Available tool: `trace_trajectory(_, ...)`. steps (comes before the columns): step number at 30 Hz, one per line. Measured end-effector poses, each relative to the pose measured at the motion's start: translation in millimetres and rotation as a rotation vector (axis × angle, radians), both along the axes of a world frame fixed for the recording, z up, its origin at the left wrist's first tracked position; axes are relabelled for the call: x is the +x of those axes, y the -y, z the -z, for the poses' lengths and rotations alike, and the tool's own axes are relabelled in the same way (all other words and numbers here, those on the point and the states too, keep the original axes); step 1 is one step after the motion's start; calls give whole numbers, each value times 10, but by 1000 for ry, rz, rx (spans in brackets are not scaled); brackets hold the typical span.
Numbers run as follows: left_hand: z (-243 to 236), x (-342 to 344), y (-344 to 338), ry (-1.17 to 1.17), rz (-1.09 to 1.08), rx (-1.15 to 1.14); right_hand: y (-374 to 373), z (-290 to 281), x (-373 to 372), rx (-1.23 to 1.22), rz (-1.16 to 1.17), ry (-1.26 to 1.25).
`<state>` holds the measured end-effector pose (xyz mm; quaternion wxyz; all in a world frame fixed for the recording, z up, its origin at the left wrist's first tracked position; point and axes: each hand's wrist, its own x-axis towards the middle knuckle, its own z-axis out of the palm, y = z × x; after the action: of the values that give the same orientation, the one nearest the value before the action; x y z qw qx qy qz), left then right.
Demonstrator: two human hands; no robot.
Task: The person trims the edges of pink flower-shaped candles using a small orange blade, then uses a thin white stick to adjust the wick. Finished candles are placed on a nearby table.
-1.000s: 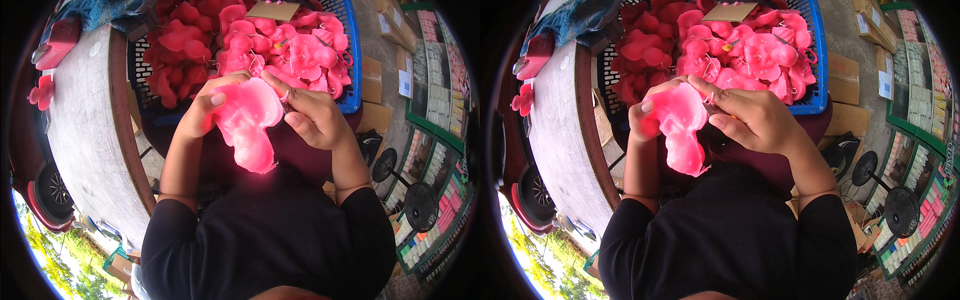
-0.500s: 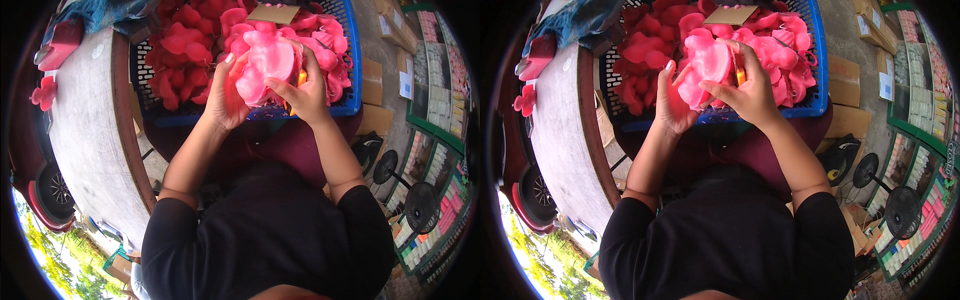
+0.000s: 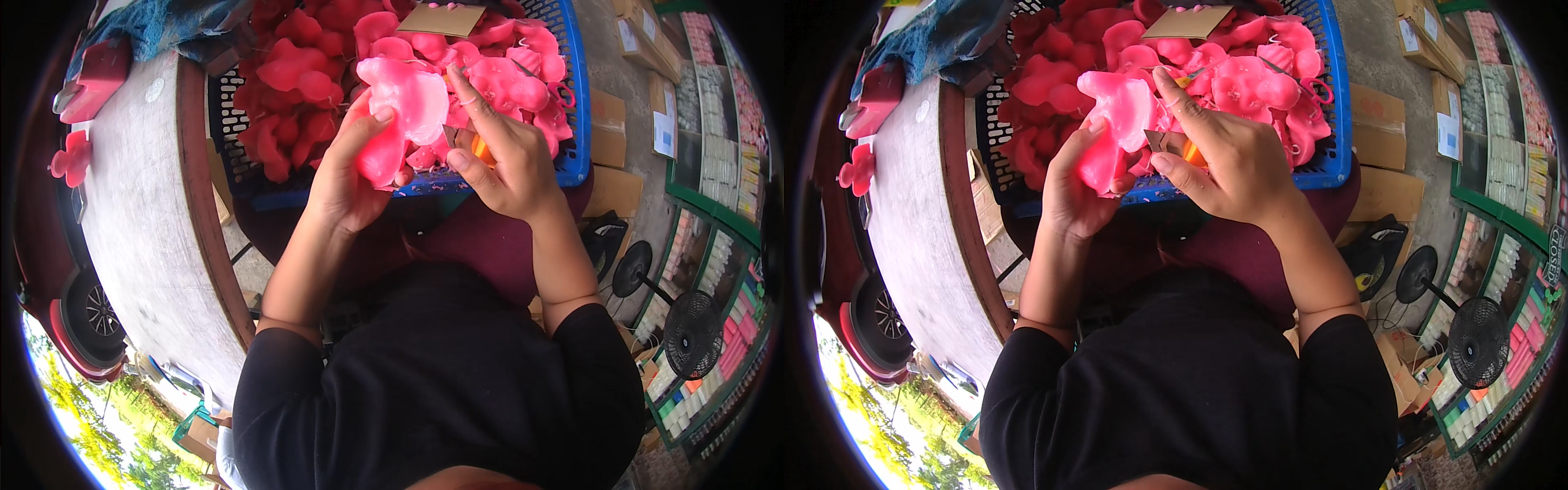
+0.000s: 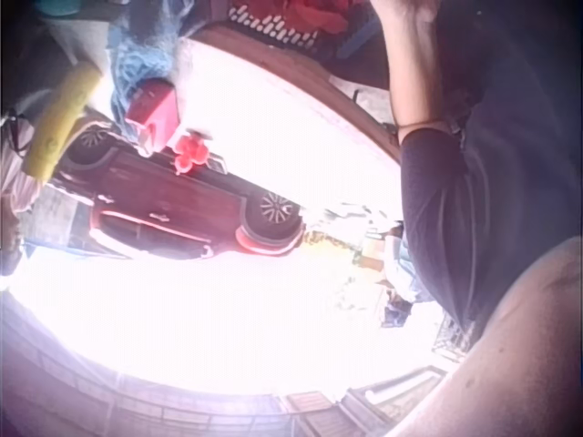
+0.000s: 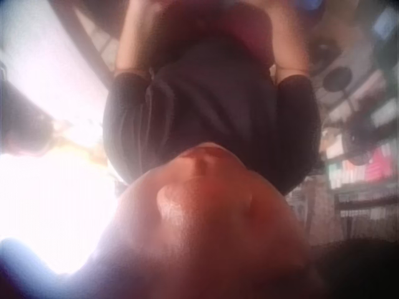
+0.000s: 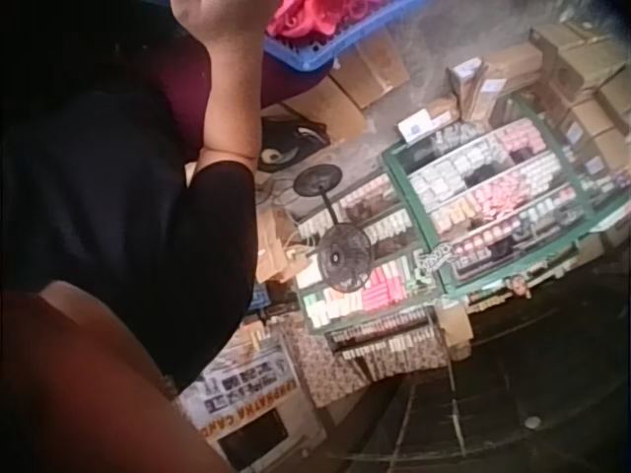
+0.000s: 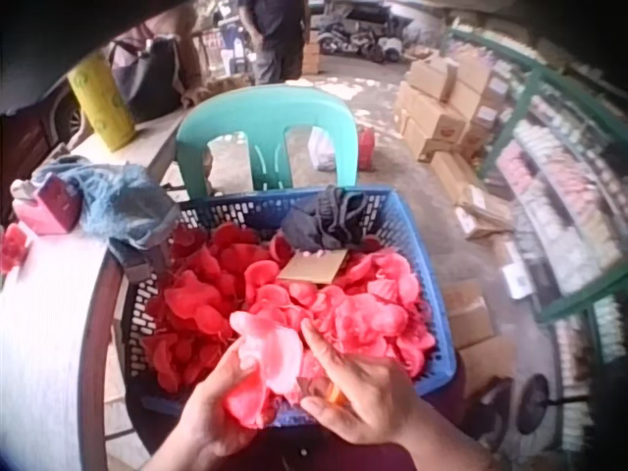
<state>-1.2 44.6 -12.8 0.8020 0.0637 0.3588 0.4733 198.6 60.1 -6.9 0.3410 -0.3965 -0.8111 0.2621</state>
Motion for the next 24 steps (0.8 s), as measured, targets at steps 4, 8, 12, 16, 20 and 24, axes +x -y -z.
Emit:
trace_trajectory(4,-27,-2,39,-8,17,38,0,-31,20,75,-16,37)
trace_trajectory(8,-34,-15,62,-36,30,78,35,-48,18,88,-20,21)
trace_trajectory(12,-64,-24,52,-61,52,138,51,-55,15,114,-18,25)
trace_trajectory(16,-38,-61,35,-94,80,215,80,-56,25,101,13,44)
trace_trajectory(20,-48,-96,29,-124,108,247,83,-96,29,60,-9,34)
trace_trajectory(24,-93,-112,19,-123,134,269,81,-131,37,16,-56,-13)
